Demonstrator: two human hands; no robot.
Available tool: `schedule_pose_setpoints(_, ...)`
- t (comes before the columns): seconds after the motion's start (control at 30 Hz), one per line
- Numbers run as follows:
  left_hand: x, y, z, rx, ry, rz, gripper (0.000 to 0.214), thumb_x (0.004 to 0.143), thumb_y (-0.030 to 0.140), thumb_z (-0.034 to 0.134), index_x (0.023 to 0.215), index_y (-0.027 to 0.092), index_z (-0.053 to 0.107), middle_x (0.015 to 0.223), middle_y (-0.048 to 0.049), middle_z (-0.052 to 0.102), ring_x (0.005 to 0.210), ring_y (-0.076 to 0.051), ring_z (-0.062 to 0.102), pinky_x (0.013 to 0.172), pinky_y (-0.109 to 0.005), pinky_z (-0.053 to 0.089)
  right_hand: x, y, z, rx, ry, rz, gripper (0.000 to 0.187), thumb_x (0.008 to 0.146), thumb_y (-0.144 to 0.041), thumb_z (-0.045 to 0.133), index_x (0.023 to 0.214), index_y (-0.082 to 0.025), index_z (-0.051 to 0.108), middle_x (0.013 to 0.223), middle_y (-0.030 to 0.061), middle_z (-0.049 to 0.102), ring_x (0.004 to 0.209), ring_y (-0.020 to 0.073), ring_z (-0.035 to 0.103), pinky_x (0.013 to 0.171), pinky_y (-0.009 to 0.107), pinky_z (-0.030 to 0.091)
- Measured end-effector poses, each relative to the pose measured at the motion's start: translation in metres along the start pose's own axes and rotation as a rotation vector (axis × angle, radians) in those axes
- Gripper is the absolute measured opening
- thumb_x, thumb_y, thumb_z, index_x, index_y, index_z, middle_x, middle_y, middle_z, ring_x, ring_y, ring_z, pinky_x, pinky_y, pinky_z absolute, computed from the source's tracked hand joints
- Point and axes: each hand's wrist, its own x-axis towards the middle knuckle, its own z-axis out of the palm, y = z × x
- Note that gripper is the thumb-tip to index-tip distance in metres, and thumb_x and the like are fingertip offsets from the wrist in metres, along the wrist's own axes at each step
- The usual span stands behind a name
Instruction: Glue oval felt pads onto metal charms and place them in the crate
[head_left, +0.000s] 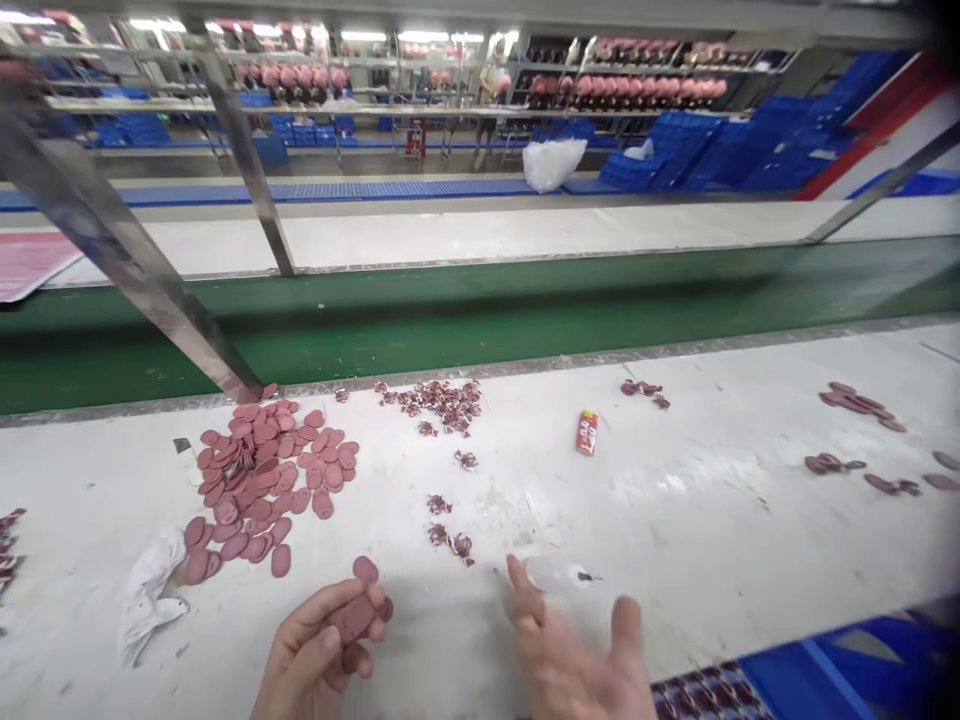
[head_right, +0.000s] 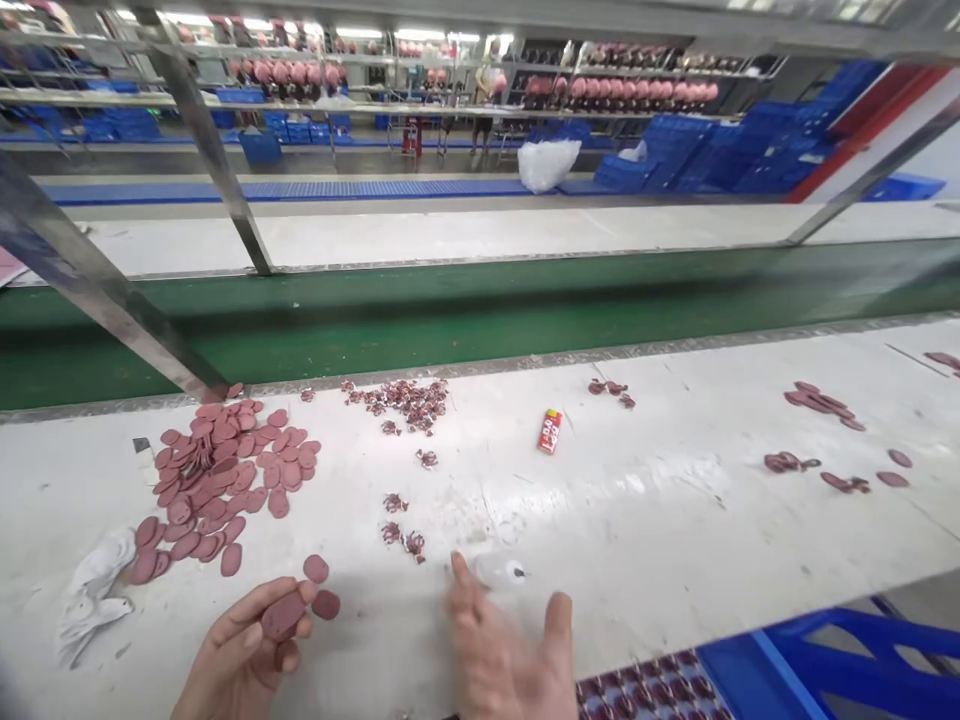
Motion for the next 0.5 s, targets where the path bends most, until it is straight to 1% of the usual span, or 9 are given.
schedule_pose_setpoints(0.03, -0.001, -0.002, 0.006, -0.005, -0.041, -0.022, 0.038, 0.063, 0.039, 0.094, 0.095, 0.021, 0.084, 0.100, -0.0137, 0.082, 0.075, -0.022, 0.074, 0.054, -0.023, 0.055, 0.009, 0.001, 0.004, 0.060, -0.001, -0.039, 0.083, 0.083, -0.072, 0.067, 0.140, -0.014, 0.052, 0.093, 0.0029, 0.069, 0.058, 0.0037, 0.061, 0.039, 0.009, 0.042)
schedule_pose_setpoints(0.07, -0.003, -0.004, 0.012, -0.014, -0.080, -0.047, 0.038, 0.064, 0.039, 0.093, 0.096, 0.021, 0.084, 0.100, -0.0131, 0.082, 0.075, -0.021, 0.074, 0.054, -0.022, 0.055, 0.017, 0.000, 0.009, 0.085, -0.005, -0.071, 0.074, 0.089, -0.067, 0.064, 0.139, -0.013, 0.051, 0.088, 0.0002, 0.067, 0.057, 0.0028, 0.061, 0.041, 0.007, 0.043)
schedule_pose_setpoints(0.13, -0.007, -0.008, 0.025, -0.040, -0.146, -0.102, 0.037, 0.065, 0.038, 0.093, 0.096, 0.020, 0.084, 0.100, -0.0126, 0.082, 0.075, -0.021, 0.075, 0.054, -0.021, 0.055, 0.027, -0.002, 0.021, 0.069, -0.007, -0.116, 0.049, 0.100, -0.055, 0.056, 0.126, -0.013, 0.056, 0.073, -0.0058, 0.059, 0.051, 0.0010, 0.056, 0.042, 0.005, 0.042)
schedule_pose_setpoints(0.17, -0.008, -0.010, 0.031, -0.056, -0.171, -0.127, 0.036, 0.066, 0.037, 0.093, 0.096, 0.020, 0.084, 0.100, -0.0127, 0.082, 0.076, -0.021, 0.076, 0.055, -0.021, 0.056, 0.028, -0.003, 0.026, 0.044, -0.003, -0.125, 0.041, 0.103, -0.051, 0.052, 0.118, -0.013, 0.059, 0.068, -0.0077, 0.054, 0.047, 0.0005, 0.053, 0.041, 0.005, 0.040)
schedule_pose_setpoints(0.23, -0.012, -0.013, 0.041, -0.093, -0.196, -0.171, 0.033, 0.070, 0.035, 0.091, 0.098, 0.019, 0.083, 0.101, -0.0131, 0.082, 0.082, -0.022, 0.077, 0.059, -0.021, 0.058, 0.025, 0.000, 0.035, -0.002, 0.002, -0.132, 0.037, 0.102, -0.050, 0.054, 0.105, -0.014, 0.062, 0.061, -0.0093, 0.050, 0.041, 0.0007, 0.047, 0.037, 0.007, 0.037)
schedule_pose_setpoints(0.27, -0.014, -0.015, 0.045, -0.112, -0.198, -0.188, 0.032, 0.072, 0.033, 0.090, 0.099, 0.018, 0.083, 0.101, -0.0130, 0.082, 0.085, -0.022, 0.078, 0.063, -0.020, 0.059, 0.021, 0.004, 0.038, -0.043, 0.009, -0.143, 0.038, 0.100, -0.053, 0.057, 0.103, -0.015, 0.064, 0.060, -0.0092, 0.050, 0.039, 0.0014, 0.045, 0.035, 0.009, 0.036)
schedule_pose_setpoints(0.33, -0.016, -0.016, 0.051, -0.147, -0.199, -0.209, 0.028, 0.076, 0.031, 0.087, 0.100, 0.018, 0.082, 0.102, -0.0124, 0.082, 0.090, -0.021, 0.078, 0.070, -0.020, 0.060, 0.011, 0.015, 0.043, -0.229, 0.035, -0.242, 0.042, 0.094, -0.058, 0.064, 0.103, -0.017, 0.067, 0.058, -0.0081, 0.051, 0.036, 0.0037, 0.045, 0.034, 0.013, 0.037)
schedule_pose_setpoints(0.43, -0.017, -0.019, 0.055, -0.181, -0.235, -0.214, 0.025, 0.079, 0.029, 0.085, 0.102, 0.018, 0.082, 0.106, -0.0122, 0.082, 0.090, -0.019, 0.078, 0.076, -0.021, 0.060, -0.003, 0.032, 0.050, -0.675, 0.091, -0.564, 0.044, 0.087, -0.061, 0.070, 0.102, -0.020, 0.070, 0.058, -0.0021, 0.060, 0.042, 0.0118, 0.056, 0.038, 0.021, 0.047)
schedule_pose_setpoints(0.5, -0.018, -0.020, 0.055, -0.179, -0.265, -0.227, 0.026, 0.079, 0.028, 0.085, 0.102, 0.019, 0.081, 0.108, -0.0123, 0.082, 0.089, -0.018, 0.078, 0.079, -0.022, 0.061, -0.008, 0.040, 0.052, -0.904, 0.058, -0.733, 0.039, 0.084, -0.056, 0.074, 0.101, -0.021, 0.073, 0.063, 0.0034, 0.066, 0.050, 0.0187, 0.064, 0.043, 0.029, 0.054)
